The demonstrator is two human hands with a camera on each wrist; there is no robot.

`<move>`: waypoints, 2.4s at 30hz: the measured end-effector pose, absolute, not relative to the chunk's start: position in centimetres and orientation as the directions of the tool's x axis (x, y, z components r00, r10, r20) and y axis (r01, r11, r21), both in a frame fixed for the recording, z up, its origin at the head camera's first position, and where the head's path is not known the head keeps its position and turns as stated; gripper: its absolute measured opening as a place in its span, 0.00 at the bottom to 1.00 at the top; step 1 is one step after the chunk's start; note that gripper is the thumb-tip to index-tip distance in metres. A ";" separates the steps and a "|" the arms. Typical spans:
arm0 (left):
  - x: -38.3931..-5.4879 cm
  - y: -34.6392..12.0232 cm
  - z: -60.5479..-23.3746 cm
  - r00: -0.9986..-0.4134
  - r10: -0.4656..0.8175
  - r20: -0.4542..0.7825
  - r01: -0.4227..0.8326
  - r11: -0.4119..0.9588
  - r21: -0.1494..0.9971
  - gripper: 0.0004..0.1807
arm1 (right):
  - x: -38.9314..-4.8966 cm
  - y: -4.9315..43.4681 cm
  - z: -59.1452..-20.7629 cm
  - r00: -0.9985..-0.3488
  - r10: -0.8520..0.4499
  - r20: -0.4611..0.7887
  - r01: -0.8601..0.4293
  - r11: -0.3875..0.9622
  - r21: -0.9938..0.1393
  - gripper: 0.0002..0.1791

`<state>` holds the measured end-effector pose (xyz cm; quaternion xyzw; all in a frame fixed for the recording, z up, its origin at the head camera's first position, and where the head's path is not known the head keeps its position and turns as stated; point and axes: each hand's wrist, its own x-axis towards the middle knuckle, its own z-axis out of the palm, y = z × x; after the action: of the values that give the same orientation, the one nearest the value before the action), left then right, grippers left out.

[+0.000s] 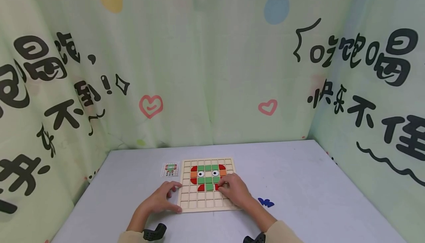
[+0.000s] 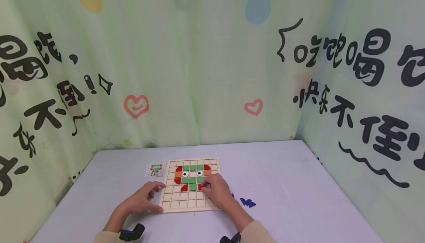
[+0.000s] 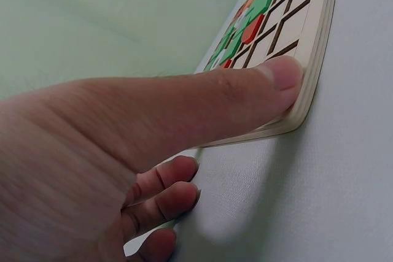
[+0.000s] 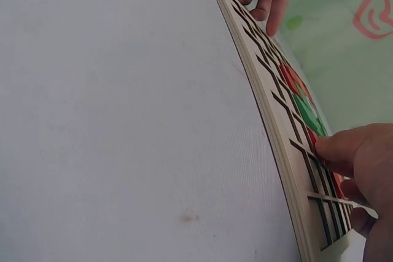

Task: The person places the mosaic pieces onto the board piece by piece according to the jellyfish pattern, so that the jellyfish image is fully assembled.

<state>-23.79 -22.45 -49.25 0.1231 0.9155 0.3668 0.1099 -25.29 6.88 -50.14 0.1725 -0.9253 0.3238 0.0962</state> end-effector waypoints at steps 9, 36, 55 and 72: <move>-23.8 -22.4 -49.2 -0.948 0.301 -0.108 0.145 0.706 0.694 0.42 | -25.3 6.0 -49.9 -0.929 -0.253 0.272 -0.367 0.742 -0.562 0.04; -23.6 -22.4 -48.9 -0.944 0.314 -0.103 0.155 0.698 0.700 0.42 | -25.4 4.9 -50.0 -0.921 -0.288 0.264 -0.390 0.723 -0.570 0.05; -23.6 -22.2 -48.8 -0.949 0.298 -0.104 0.146 0.706 0.693 0.42 | -24.9 7.0 -49.2 -0.932 -0.259 0.255 -0.363 0.699 -0.616 0.08; -23.6 -22.5 -49.1 -0.959 0.256 -0.123 0.107 0.725 0.680 0.42 | -22.9 12.7 -48.6 -0.972 -0.113 0.205 -0.221 0.734 -0.642 0.08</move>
<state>-23.58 -22.48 -49.12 0.0984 0.9229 0.3573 0.1047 -22.94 12.72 -48.65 0.0900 -0.9281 0.3532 0.0760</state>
